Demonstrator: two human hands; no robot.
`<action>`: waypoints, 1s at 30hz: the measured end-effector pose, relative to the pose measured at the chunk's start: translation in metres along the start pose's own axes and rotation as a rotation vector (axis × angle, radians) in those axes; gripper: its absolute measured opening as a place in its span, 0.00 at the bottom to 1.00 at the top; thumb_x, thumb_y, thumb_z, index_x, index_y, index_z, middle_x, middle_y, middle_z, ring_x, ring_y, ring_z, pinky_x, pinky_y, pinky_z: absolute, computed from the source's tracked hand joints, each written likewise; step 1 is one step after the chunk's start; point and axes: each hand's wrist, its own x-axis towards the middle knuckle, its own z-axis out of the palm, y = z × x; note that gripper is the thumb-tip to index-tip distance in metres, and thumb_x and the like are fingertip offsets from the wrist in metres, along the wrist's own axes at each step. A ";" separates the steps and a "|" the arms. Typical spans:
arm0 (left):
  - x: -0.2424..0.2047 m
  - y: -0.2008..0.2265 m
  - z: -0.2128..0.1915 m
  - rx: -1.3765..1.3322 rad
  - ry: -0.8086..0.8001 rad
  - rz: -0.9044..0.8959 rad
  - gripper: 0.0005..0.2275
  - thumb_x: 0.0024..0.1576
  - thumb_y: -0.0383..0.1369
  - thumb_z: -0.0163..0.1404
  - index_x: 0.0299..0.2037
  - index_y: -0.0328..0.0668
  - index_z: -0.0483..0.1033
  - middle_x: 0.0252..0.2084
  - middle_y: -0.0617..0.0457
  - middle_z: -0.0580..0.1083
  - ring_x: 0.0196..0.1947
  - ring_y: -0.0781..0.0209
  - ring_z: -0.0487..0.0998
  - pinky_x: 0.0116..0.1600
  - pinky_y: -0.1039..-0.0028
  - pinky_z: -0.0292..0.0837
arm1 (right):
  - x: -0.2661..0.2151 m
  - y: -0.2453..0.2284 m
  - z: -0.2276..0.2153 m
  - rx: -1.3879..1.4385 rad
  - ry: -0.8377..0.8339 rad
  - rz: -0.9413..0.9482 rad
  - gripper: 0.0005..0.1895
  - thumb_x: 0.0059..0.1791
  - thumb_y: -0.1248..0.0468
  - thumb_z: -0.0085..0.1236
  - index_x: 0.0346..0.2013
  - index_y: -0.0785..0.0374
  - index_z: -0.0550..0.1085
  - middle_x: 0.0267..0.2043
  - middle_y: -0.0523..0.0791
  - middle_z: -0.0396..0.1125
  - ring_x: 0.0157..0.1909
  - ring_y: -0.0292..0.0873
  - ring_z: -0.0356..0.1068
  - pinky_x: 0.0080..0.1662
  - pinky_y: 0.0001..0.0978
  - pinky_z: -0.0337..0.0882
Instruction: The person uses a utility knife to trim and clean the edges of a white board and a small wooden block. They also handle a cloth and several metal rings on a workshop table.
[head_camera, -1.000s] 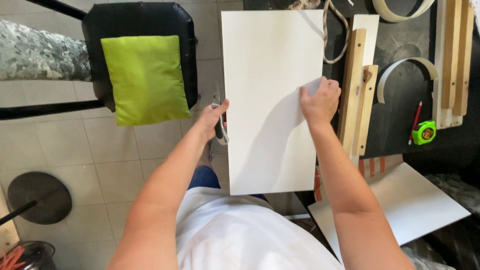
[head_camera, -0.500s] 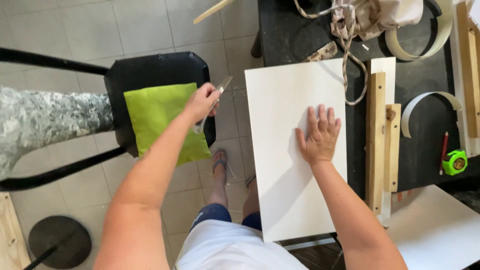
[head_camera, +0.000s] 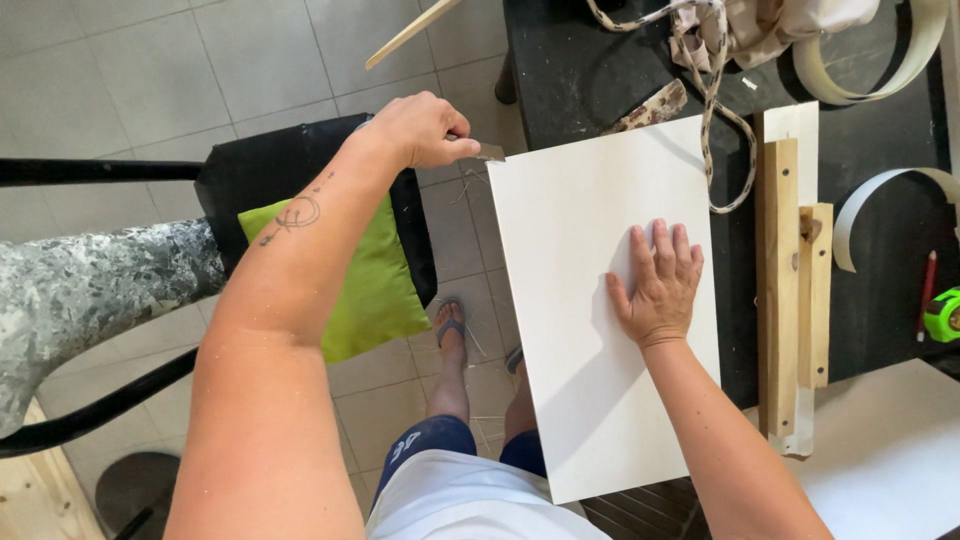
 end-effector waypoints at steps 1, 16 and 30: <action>0.000 0.001 -0.002 0.021 -0.018 -0.009 0.18 0.64 0.47 0.46 0.24 0.47 0.70 0.24 0.53 0.68 0.28 0.52 0.64 0.36 0.58 0.63 | 0.001 0.001 0.000 0.008 0.009 -0.009 0.36 0.58 0.42 0.43 0.77 0.56 0.64 0.79 0.51 0.56 0.79 0.62 0.52 0.71 0.67 0.51; 0.009 0.002 -0.002 0.115 -0.073 0.014 0.19 0.65 0.50 0.45 0.31 0.48 0.80 0.25 0.53 0.72 0.31 0.51 0.71 0.37 0.57 0.68 | 0.000 0.001 0.001 0.011 0.007 -0.005 0.35 0.58 0.42 0.44 0.76 0.57 0.65 0.78 0.51 0.56 0.80 0.61 0.50 0.73 0.65 0.48; 0.009 0.005 0.026 0.266 0.013 0.097 0.20 0.66 0.52 0.44 0.38 0.52 0.84 0.29 0.51 0.77 0.31 0.44 0.76 0.35 0.55 0.71 | 0.001 0.001 0.001 0.016 -0.003 0.010 0.36 0.58 0.41 0.45 0.75 0.57 0.66 0.78 0.50 0.56 0.79 0.61 0.50 0.71 0.67 0.50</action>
